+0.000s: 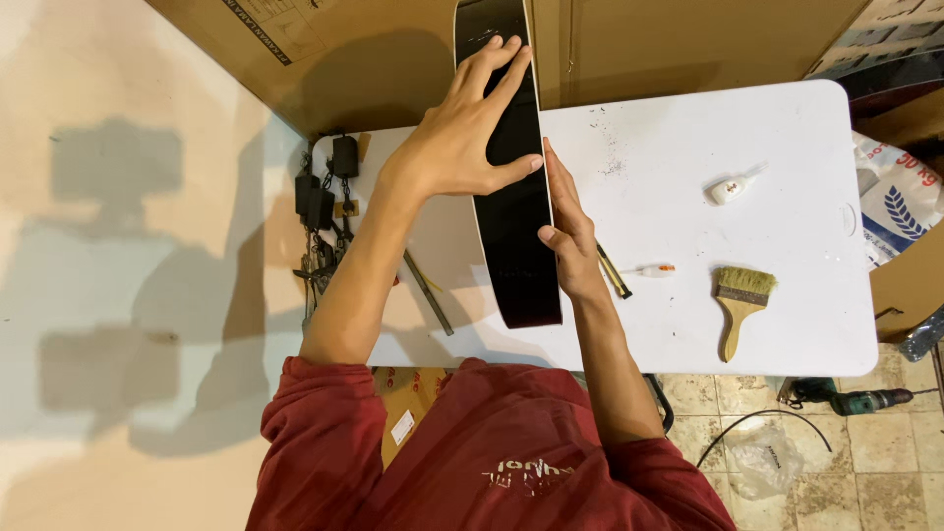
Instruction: The person holds a curved wooden board with a black surface and applies glue along the edge using a small white bottle. They repeatedly squeeze glue onto the edge and spread it with their finger while keeping the board steady on a white table.
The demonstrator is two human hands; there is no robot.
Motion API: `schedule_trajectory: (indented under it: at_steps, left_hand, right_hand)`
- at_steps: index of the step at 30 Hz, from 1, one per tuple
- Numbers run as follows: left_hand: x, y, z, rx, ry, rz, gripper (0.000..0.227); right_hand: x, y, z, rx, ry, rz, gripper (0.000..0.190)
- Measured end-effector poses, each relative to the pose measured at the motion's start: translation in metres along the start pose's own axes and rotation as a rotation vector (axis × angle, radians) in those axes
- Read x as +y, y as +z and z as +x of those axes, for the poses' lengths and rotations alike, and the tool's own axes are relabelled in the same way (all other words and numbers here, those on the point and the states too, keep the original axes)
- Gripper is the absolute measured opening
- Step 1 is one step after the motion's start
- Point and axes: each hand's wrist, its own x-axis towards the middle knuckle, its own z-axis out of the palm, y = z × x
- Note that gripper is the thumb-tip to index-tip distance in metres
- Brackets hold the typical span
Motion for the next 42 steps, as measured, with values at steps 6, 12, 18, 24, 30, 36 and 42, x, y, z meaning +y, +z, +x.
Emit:
schedule_trajectory:
  at_steps: [6, 12, 18, 24, 30, 36, 42]
  left_hand:
    - [-0.007, 0.013, 0.007, 0.087, 0.097, 0.045, 0.085]
    - [0.004, 0.01, 0.0, 0.136, 0.143, 0.004, 0.054]
    - [0.01, 0.0, -0.002, 0.038, 0.071, -0.077, 0.052]
    - [0.015, -0.004, -0.002, 0.0, 0.038, -0.05, 0.054]
    - [0.006, -0.002, 0.004, 0.015, 0.079, -0.037, 0.055]
    - [-0.001, 0.003, 0.008, 0.046, 0.103, -0.061, 0.061]
    - [-0.009, 0.006, 0.011, 0.063, 0.137, -0.041, 0.067]
  right_hand:
    - [0.001, -0.004, 0.001, -0.009, -0.009, -0.055, 0.068]
    - [0.005, -0.006, -0.002, -0.024, -0.069, 0.012, 0.057]
    - [0.001, -0.007, -0.006, -0.025, 0.032, 0.078, 0.068]
    - [-0.001, -0.01, -0.018, 0.024, -0.019, 0.129, 0.085]
    - [0.026, -0.01, -0.038, -0.046, -0.035, -0.312, 0.081]
    - [0.003, -0.003, -0.037, -0.033, 0.099, -0.351, 0.073]
    - [-0.004, 0.012, -0.034, 0.022, 0.086, -0.425, 0.086]
